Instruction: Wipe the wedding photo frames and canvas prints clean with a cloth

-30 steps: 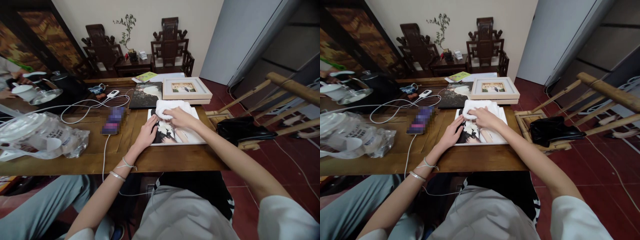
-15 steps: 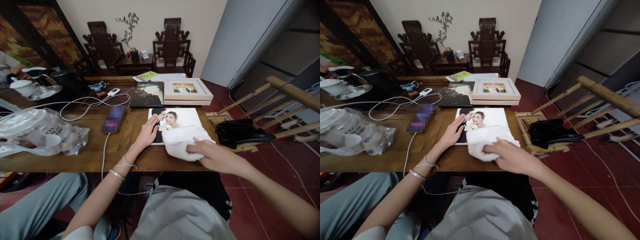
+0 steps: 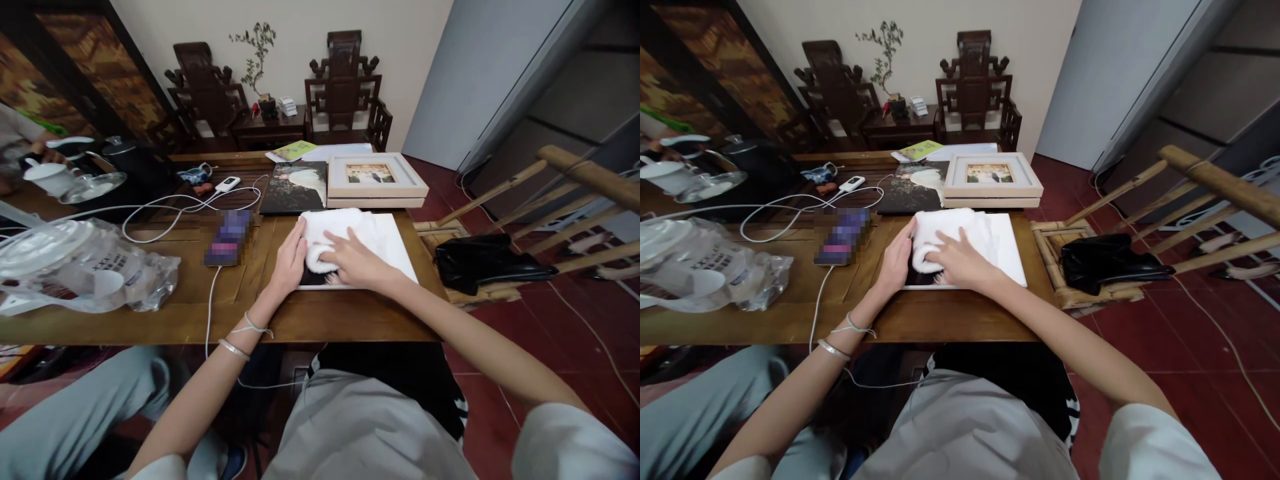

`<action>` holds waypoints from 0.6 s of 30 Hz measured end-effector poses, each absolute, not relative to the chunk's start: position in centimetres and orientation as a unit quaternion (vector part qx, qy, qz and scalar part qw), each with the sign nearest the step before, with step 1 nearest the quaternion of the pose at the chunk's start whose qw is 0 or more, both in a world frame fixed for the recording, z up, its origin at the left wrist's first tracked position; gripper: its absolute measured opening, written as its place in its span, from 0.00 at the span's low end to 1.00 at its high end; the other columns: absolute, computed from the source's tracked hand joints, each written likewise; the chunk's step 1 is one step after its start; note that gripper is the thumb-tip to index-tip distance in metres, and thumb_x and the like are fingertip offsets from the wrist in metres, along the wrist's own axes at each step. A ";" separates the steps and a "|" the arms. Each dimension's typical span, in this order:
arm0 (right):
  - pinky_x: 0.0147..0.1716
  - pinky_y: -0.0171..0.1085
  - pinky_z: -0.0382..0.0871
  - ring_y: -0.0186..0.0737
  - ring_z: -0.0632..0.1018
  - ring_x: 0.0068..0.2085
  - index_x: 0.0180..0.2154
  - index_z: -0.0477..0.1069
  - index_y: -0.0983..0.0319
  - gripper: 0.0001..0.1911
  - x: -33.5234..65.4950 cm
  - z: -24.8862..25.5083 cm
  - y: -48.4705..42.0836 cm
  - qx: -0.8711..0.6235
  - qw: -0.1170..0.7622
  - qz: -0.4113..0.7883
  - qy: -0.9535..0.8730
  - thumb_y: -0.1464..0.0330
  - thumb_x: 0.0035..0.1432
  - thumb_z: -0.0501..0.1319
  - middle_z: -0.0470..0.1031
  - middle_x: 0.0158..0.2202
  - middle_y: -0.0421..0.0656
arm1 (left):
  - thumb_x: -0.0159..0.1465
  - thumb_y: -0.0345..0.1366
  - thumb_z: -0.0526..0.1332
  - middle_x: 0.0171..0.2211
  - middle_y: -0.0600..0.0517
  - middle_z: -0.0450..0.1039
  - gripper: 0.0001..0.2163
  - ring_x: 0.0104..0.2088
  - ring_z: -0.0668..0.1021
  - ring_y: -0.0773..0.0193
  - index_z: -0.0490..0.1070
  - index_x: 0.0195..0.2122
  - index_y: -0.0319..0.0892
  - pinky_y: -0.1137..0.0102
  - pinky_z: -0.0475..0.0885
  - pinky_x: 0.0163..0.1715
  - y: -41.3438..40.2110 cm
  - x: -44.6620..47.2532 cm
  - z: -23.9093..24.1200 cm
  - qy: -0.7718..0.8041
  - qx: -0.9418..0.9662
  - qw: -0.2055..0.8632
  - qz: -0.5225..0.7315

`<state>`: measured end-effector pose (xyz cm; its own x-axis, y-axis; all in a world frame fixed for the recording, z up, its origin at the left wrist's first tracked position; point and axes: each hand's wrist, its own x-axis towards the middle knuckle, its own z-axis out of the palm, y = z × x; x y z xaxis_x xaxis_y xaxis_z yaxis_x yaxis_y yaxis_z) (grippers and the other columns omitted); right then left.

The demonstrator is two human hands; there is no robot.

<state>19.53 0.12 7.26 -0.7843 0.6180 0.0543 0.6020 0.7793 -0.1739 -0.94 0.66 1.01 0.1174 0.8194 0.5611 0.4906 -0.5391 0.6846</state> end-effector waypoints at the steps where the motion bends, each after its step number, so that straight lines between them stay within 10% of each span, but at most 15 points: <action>1: 0.65 0.75 0.47 0.59 0.56 0.74 0.54 0.74 0.62 0.30 19.4 7.1 -0.7 -0.290 0.054 0.078 -0.952 0.85 0.52 0.53 0.72 0.64 0.56 | 0.76 0.57 0.44 0.70 0.42 0.63 0.32 0.71 0.66 0.52 0.64 0.69 0.41 0.54 0.59 0.72 0.6 -1.0 1.0 0.449 0.720 0.168 0.502; 11: 0.61 0.51 0.65 0.49 0.81 0.51 0.47 0.77 0.58 0.30 27.0 9.8 -6.5 -0.304 0.037 0.162 -0.938 0.83 0.46 0.51 0.82 0.46 0.46 | 0.76 0.54 0.46 0.68 0.38 0.66 0.30 0.71 0.66 0.49 0.67 0.66 0.36 0.51 0.60 0.71 0.8 -0.3 0.4 0.490 0.759 0.154 0.401; 18: 0.44 0.42 0.69 0.52 0.79 0.42 0.48 0.77 0.62 0.27 28.1 8.8 0.9 -0.409 0.143 0.160 -0.887 0.76 0.47 0.52 0.82 0.40 0.48 | 0.74 0.44 0.53 0.68 0.38 0.66 0.23 0.70 0.67 0.51 0.70 0.64 0.35 0.54 0.60 0.72 0.8 -0.2 0.6 0.499 0.777 0.146 0.355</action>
<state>28.13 0.86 8.83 -0.6245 0.7712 0.1234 0.6798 0.6145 -0.4004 -0.24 0.81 0.61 0.2489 0.8794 0.4058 0.6714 -0.4586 0.5821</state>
